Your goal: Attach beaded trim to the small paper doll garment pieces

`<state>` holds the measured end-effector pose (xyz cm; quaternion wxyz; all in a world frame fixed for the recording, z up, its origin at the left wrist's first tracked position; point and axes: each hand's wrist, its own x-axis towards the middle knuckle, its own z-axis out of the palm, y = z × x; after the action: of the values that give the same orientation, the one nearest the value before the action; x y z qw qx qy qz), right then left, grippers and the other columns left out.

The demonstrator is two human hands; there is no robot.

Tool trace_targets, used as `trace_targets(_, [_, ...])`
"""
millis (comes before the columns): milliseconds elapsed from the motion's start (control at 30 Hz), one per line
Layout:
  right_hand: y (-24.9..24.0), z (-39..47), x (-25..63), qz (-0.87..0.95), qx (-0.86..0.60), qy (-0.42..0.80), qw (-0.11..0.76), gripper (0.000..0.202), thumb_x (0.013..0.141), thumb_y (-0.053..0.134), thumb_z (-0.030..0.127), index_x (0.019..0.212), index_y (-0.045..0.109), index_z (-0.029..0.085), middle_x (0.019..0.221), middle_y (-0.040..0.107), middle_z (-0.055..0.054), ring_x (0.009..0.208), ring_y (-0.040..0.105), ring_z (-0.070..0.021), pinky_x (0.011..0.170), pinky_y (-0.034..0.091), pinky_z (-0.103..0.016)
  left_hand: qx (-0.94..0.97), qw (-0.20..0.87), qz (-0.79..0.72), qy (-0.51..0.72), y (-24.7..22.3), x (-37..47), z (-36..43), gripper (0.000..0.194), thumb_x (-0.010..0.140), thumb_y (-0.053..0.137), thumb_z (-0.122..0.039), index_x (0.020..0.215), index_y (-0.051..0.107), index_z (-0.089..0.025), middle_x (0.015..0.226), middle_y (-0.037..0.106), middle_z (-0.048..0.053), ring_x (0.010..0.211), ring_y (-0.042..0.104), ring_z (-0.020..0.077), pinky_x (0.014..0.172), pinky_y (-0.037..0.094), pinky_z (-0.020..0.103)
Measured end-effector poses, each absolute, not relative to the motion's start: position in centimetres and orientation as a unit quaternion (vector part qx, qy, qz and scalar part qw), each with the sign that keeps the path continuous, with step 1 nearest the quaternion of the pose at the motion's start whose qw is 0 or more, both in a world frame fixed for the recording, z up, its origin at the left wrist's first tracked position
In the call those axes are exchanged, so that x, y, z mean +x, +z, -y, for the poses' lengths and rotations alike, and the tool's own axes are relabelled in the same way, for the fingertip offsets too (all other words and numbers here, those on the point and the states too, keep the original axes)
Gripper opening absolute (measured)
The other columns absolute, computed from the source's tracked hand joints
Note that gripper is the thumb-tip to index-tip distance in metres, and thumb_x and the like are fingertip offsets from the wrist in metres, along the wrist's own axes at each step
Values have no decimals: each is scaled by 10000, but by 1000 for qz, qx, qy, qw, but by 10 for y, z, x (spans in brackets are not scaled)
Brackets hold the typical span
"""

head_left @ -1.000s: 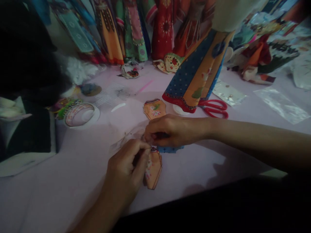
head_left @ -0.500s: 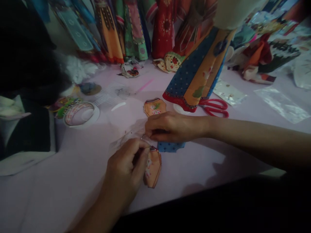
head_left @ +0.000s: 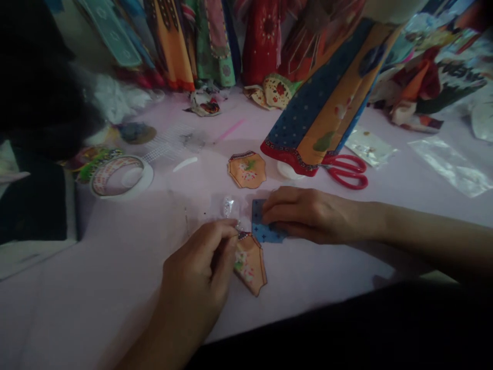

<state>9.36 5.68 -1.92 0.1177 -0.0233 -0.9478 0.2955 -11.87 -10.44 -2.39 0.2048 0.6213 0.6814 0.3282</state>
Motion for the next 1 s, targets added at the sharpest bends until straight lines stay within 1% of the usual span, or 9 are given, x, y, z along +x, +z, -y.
trace_targets(100, [-21, -58, 100, 968, -3, 229, 106, 245, 1004, 503, 100, 1188, 664, 104, 1216, 664, -172, 1100, 606, -248, 964, 505, -411, 622, 192, -688, 321, -24, -118, 106, 91, 1003, 564, -279, 959, 643, -281, 1176, 756, -60, 1024, 736, 160, 884, 565, 287])
trace_targets(300, [-19, -67, 113, 981, -9, 156, 111, 203, 1020, 513, 157, 1136, 673, 109, 1194, 670, -176, 1086, 609, -273, 940, 514, -447, 646, 158, -676, 316, -28, -119, 110, 73, 987, 583, -270, 1005, 647, -298, 1208, 762, -51, 1027, 756, 182, 887, 604, 304])
trace_targets(400, [-14, -65, 114, 978, -35, 169, 116, 195, 1026, 506, 163, 1110, 675, 114, 1151, 678, -165, 1058, 623, -257, 932, 525, -436, 665, 151, -656, 324, -30, -121, 111, 69, 973, 599, -255, 1008, 640, -297, 1224, 755, -35, 1037, 756, 199, 884, 613, 321])
trace_targets(467, [-11, -62, 110, 968, -65, 208, 124, 186, 1018, 515, 151, 1112, 672, 122, 1138, 673, -154, 1040, 636, -232, 914, 537, -394, 678, 150, -645, 319, -31, -121, 111, 72, 975, 593, -240, 1007, 629, -293, 1240, 748, -25, 1051, 751, 207, 870, 613, 324])
trace_targets(533, [-8, -58, 101, 955, -92, 250, 131, 195, 1009, 518, 137, 1136, 666, 125, 1127, 668, -145, 998, 646, -209, 865, 549, -353, 688, 153, -636, 313, -31, -121, 110, 72, 980, 583, -222, 996, 614, -284, 1256, 739, -17, 1017, 754, 195, 847, 610, 307])
trace_targets(600, [-9, -54, 91, 949, -98, 268, 133, 218, 1005, 513, 125, 1167, 659, 120, 1123, 667, -145, 991, 649, -208, 856, 552, -349, 694, 155, -630, 312, -31, -120, 109, 74, 983, 571, -205, 984, 600, -273, 1247, 738, -5, 953, 758, 178, 811, 606, 285])
trace_targets(767, [-22, -52, 74, 972, -27, 189, 139, 223, 989, 529, 101, 1149, 684, 106, 1200, 674, -172, 1102, 625, -257, 976, 518, -434, 706, 162, -621, 299, -30, -119, 107, 83, 991, 543, -197, 946, 577, -258, 1123, 758, 23, 944, 755, 197, 712, 589, 268])
trace_targets(933, [-28, -56, 76, 979, -24, 142, 144, 246, 1015, 499, 101, 1184, 676, 105, 1261, 679, -175, 1145, 620, -272, 991, 513, -468, 717, 162, -612, 293, -27, -118, 109, 78, 1004, 532, -191, 984, 578, -250, 1170, 754, 40, 975, 761, 193, 714, 600, 250])
trace_targets(1000, [-27, -57, 77, 979, -23, 141, 143, 250, 1015, 488, 86, 1176, 679, 98, 1250, 689, -176, 1132, 626, -274, 973, 521, -471, 721, 153, -607, 297, -27, -117, 110, 88, 1009, 525, -186, 1037, 579, -249, 1189, 755, 38, 993, 762, 186, 761, 610, 245])
